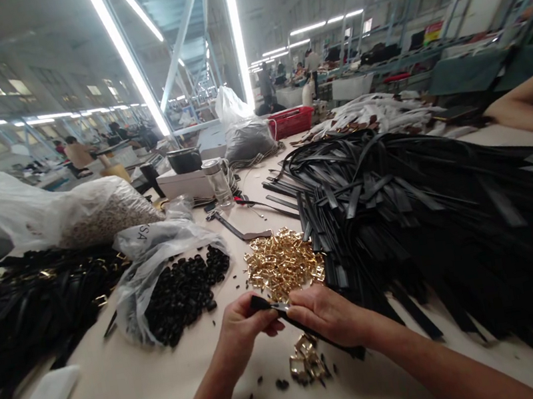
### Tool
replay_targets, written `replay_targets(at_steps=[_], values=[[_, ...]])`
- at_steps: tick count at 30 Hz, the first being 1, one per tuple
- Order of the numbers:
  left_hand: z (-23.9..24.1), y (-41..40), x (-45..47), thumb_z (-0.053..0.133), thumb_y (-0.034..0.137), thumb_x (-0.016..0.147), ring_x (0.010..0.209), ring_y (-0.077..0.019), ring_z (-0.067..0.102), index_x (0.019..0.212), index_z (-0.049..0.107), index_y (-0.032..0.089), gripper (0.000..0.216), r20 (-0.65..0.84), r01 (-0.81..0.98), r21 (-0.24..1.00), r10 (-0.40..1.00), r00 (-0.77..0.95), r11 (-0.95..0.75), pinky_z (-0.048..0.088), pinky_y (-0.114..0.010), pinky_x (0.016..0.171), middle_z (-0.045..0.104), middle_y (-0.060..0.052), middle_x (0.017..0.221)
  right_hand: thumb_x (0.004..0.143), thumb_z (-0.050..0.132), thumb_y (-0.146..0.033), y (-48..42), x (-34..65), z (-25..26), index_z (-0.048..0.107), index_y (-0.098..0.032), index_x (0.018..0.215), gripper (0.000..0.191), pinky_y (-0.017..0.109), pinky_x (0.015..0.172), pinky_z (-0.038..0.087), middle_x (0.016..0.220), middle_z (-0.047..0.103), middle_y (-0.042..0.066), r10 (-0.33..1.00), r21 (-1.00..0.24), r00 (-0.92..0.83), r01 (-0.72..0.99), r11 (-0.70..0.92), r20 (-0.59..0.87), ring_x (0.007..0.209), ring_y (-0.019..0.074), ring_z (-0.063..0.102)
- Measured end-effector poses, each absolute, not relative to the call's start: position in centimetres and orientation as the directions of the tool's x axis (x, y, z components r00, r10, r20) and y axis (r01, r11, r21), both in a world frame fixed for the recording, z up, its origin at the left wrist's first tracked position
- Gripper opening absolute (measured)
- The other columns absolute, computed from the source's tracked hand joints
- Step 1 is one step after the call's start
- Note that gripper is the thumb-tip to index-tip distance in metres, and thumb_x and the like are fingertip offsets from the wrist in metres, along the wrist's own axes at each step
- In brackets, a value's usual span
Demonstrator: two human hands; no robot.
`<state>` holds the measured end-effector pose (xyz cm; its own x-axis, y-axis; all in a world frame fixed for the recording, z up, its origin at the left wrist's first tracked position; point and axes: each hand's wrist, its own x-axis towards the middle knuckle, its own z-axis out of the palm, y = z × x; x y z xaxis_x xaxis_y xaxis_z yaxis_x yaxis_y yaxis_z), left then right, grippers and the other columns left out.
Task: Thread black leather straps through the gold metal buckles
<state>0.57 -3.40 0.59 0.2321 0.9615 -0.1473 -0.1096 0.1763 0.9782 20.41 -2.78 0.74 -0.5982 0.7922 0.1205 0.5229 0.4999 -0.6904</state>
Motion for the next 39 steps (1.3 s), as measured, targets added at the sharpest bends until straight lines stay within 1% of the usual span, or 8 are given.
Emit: replay_targets(at_steps=[11, 24, 27, 29, 31, 33, 36, 39], values=[[0.6, -3.5, 1.2, 0.076, 0.025, 0.067, 0.048, -0.0132, 0.062, 0.067, 0.063, 0.013, 0.017, -0.176, -0.075, 0.977, 0.956, 0.233, 0.198, 0.048, -0.022, 0.05, 0.07, -0.005, 0.055, 0.094, 0.038, -0.04, -3.0, 20.2, 0.3, 0.049, -0.018, 0.072, 0.032, 0.023, 0.055, 0.025, 0.066, 0.052, -0.001, 0.827, -0.633, -0.553, 0.604, 0.484, 0.105, 0.058, 0.0113, 0.043], [0.3, -3.7, 1.0, 0.077, 0.025, 0.066, 0.048, -0.0123, 0.061, 0.066, 0.063, 0.013, 0.019, -0.154, -0.122, 0.974, 0.956, 0.25, 0.189, 0.048, -0.022, 0.05, 0.069, -0.003, 0.054, 0.096, 0.032, -0.045, -3.0, 20.2, 0.0, 0.045, -0.018, 0.067, 0.042, 0.023, 0.056, 0.028, 0.062, 0.044, -0.003, 0.803, -0.755, -0.571, 0.448, 0.478, 0.169, 0.057, 0.0101, 0.041], [0.3, -3.5, 0.9, 0.078, 0.026, 0.065, 0.051, -0.0119, 0.061, 0.069, 0.064, 0.013, 0.02, -0.141, -0.177, 0.966, 0.956, 0.257, 0.19, 0.048, -0.021, 0.051, 0.069, -0.003, 0.057, 0.095, 0.032, -0.05, -2.7, 20.1, -0.7, 0.045, -0.018, 0.069, 0.044, 0.023, 0.056, 0.03, 0.063, 0.043, -0.003, 0.846, -0.835, -0.506, 0.383, 0.395, 0.169, 0.058, 0.0103, 0.041], [0.2, -3.2, 0.9, 0.079, 0.025, 0.065, 0.054, -0.0117, 0.062, 0.072, 0.064, 0.013, 0.02, -0.141, -0.235, 0.951, 0.958, 0.251, 0.201, 0.048, -0.02, 0.053, 0.069, -0.003, 0.059, 0.094, 0.031, -0.056, -2.4, 20.2, -1.1, 0.046, -0.018, 0.069, 0.048, 0.023, 0.056, 0.032, 0.065, 0.043, -0.003, 0.87, -0.909, -0.457, 0.26, 0.327, 0.182, 0.06, 0.0108, 0.041], [0.0, -3.0, 0.8, 0.079, 0.024, 0.065, 0.056, -0.0112, 0.063, 0.076, 0.065, 0.013, 0.021, -0.16, -0.297, 0.928, 0.961, 0.226, 0.224, 0.048, -0.019, 0.054, 0.069, -0.002, 0.063, 0.089, 0.039, -0.06, -2.1, 20.2, -1.2, 0.048, -0.017, 0.07, 0.048, 0.023, 0.056, 0.034, 0.065, 0.044, -0.003, 0.886, -0.969, -0.436, 0.105, 0.225, 0.158, 0.061, 0.011, 0.042], [-0.2, -2.7, 0.8, 0.079, 0.024, 0.065, 0.057, -0.0104, 0.063, 0.078, 0.065, 0.013, 0.022, -0.195, -0.35, 0.901, 0.961, 0.197, 0.254, 0.047, -0.018, 0.054, 0.069, -0.002, 0.067, 0.083, 0.054, -0.058, -2.1, 20.1, -1.1, 0.052, -0.016, 0.076, 0.042, 0.022, 0.055, 0.036, 0.065, 0.049, -0.003, 0.883, -0.997, -0.463, 0.004, 0.082, 0.071, 0.059, 0.0107, 0.045], [-0.4, -2.5, 0.8, 0.08, 0.023, 0.064, 0.057, -0.009, 0.063, 0.082, 0.066, 0.012, 0.025, -0.249, -0.399, 0.866, 0.952, 0.18, 0.302, 0.047, -0.017, 0.053, 0.069, -0.003, 0.072, 0.075, 0.067, -0.049, -2.3, 19.8, -1.0, 0.056, -0.015, 0.077, 0.036, 0.022, 0.053, 0.039, 0.062, 0.054, -0.003, 0.875, -0.998, -0.481, -0.013, -0.067, -0.053, 0.054, 0.0098, 0.049], [-0.6, -2.3, 0.9, 0.08, 0.022, 0.064, 0.055, -0.0084, 0.062, 0.084, 0.066, 0.011, 0.026, -0.286, -0.414, 0.846, 0.942, 0.177, 0.335, 0.048, -0.017, 0.052, 0.069, -0.003, 0.073, 0.076, 0.066, -0.048, -2.6, 19.5, -1.1, 0.054, -0.016, 0.072, 0.034, 0.019, 0.046, 0.037, 0.054, 0.051, -0.005, 0.884, -0.993, -0.456, 0.001, -0.117, -0.105, 0.047, 0.0081, 0.047]])
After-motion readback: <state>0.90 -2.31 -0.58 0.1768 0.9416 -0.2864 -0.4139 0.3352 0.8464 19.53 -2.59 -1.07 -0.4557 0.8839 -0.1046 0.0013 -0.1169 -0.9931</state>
